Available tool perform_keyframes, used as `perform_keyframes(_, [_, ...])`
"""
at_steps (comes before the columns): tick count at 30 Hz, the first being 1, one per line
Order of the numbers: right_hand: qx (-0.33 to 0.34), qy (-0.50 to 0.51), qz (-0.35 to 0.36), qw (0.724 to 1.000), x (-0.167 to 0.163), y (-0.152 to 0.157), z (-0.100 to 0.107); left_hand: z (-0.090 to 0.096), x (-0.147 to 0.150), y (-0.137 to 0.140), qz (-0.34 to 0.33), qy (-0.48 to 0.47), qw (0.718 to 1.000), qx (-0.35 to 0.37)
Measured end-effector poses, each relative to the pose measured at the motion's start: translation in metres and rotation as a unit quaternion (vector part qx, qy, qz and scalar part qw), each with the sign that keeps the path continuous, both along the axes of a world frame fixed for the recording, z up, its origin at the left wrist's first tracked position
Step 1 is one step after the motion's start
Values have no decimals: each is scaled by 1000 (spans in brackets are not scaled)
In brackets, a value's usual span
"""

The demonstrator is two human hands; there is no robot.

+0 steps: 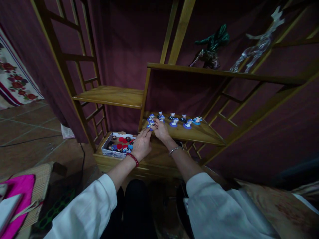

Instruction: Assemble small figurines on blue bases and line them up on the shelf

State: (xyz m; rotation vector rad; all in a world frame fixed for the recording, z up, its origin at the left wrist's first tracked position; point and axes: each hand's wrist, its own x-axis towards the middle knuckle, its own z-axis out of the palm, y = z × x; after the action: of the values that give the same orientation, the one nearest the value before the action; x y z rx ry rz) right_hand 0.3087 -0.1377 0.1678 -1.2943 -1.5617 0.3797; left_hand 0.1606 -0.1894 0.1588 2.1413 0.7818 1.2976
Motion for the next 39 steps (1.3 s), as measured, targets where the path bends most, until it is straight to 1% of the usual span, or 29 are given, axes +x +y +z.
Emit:
perform_keyframes(4, [-5, -27, -18, 999, 0, -3, 3, 3, -1, -1, 3, 19, 1000, 17])
perform_keyframes(9, [-8, -41, -35, 999, -1, -6, 7, 5, -1, -4, -4, 3, 1000, 6])
perform_keyframes(13, [-21, -31, -19, 999, -1, -8, 8, 5, 0, -5, 8, 26, 999, 38])
perform_keyframes(15, [-28, -15, -5, 999, 0, -7, 7, 5, 0, -5, 22, 50, 997, 61])
perform_keyframes(18, [-45, 8, 11, 999, 0, -5, 6, 4, 0, -4, 54, 112, 987, 98])
perform_keyframes(21, [-60, 6, 0, 998, -1, -5, 6, 3, 0, -4, 86, 167, 973, 131])
perform_keyframes(24, [-60, -8, -21, 998, -2, -7, 6, 0, -2, -4, 92, 192, 966, 150])
perform_keyframes(29, [-57, -23, -4, 998, -1, -15, 7, -8, -5, -2, 74, 206, 965, 142])
perform_keyframes(34, [-96, -64, 2, 993, 3, -19, 10, -9, -4, -4, 72, 202, 966, 142])
perform_keyframes(37, [-120, -73, -1, 990, 5, -18, 9, -8, -3, -6, 80, 199, 967, 140])
perform_keyframes(39, [-125, -71, -7, 990, 6, -16, 7, -7, -3, -7, 86, 199, 967, 136])
